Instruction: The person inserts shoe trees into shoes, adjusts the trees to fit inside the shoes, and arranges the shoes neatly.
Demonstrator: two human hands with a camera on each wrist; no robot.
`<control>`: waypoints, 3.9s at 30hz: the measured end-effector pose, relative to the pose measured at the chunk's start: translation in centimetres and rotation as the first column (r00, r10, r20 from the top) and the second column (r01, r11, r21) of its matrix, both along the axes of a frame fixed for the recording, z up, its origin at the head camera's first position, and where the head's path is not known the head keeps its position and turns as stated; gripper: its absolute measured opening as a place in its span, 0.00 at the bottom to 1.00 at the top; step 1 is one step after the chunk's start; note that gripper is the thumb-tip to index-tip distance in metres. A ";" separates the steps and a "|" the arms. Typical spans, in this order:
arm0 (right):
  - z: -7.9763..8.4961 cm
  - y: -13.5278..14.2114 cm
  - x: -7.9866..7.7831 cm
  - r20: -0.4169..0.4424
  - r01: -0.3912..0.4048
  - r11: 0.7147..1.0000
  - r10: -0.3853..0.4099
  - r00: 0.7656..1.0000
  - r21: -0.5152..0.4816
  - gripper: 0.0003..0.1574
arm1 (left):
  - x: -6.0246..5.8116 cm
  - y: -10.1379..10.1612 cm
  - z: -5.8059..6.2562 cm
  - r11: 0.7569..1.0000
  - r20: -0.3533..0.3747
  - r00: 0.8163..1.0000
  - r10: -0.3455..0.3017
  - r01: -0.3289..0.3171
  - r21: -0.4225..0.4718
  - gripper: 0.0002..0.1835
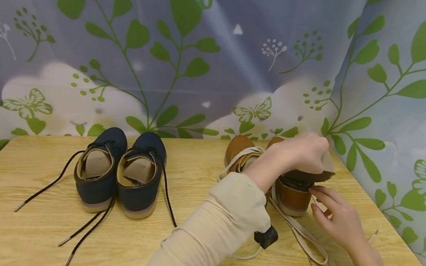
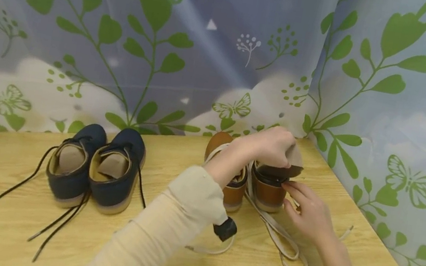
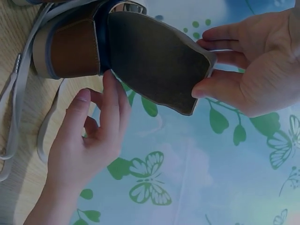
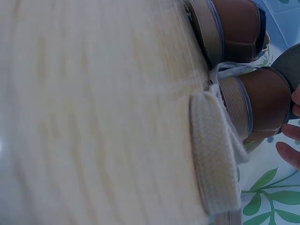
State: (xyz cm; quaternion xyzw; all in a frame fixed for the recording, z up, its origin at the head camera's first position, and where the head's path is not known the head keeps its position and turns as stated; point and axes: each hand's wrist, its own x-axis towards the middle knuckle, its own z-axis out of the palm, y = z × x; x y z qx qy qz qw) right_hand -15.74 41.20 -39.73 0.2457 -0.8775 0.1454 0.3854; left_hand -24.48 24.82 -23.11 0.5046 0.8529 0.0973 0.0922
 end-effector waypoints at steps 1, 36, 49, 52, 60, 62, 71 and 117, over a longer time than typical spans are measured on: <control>0.0 0.0 -0.1 -0.005 0.005 1.000 -0.005 1.000 0.008 0.32 | 0.0 0.0 0.1 1.000 0.014 1.000 0.005 -0.005 0.001 0.17; 0.8 -0.1 0.2 0.008 0.036 0.999 -0.036 0.999 -0.002 0.32 | 2.3 0.0 -3.0 0.996 -0.300 0.952 0.054 -0.071 -0.047 0.19; 0.4 -0.2 0.3 0.050 0.015 1.000 -0.016 0.999 0.017 0.30 | 0.4 0.2 -1.7 0.996 -0.033 0.995 0.091 -0.091 0.001 0.12; 0.3 -0.2 0.2 0.038 0.012 1.000 -0.013 0.999 0.016 0.32 | 0.3 0.1 -1.6 0.997 -0.027 0.996 0.081 -0.081 0.004 0.10; 0.5 -0.1 0.4 0.073 0.049 0.999 -0.050 0.996 0.020 0.23 | 0.3 0.1 -2.9 0.994 -0.140 0.987 0.081 -0.090 -0.063 0.21; 0.5 -0.1 0.5 0.079 0.052 0.999 -0.053 0.995 0.015 0.20 | 0.4 0.2 -3.2 0.993 -0.147 0.985 0.093 -0.103 -0.062 0.23; 0.5 -0.1 0.5 0.075 0.035 0.999 -0.035 0.997 0.000 0.18 | 1.2 0.9 -4.4 0.988 -0.290 0.952 0.098 -0.129 -0.089 0.29; 1.8 0.1 0.4 0.272 0.115 0.967 -0.177 0.946 0.229 0.27 | 0.5 0.1 -6.4 0.979 -0.369 0.914 0.170 -0.198 -0.038 0.26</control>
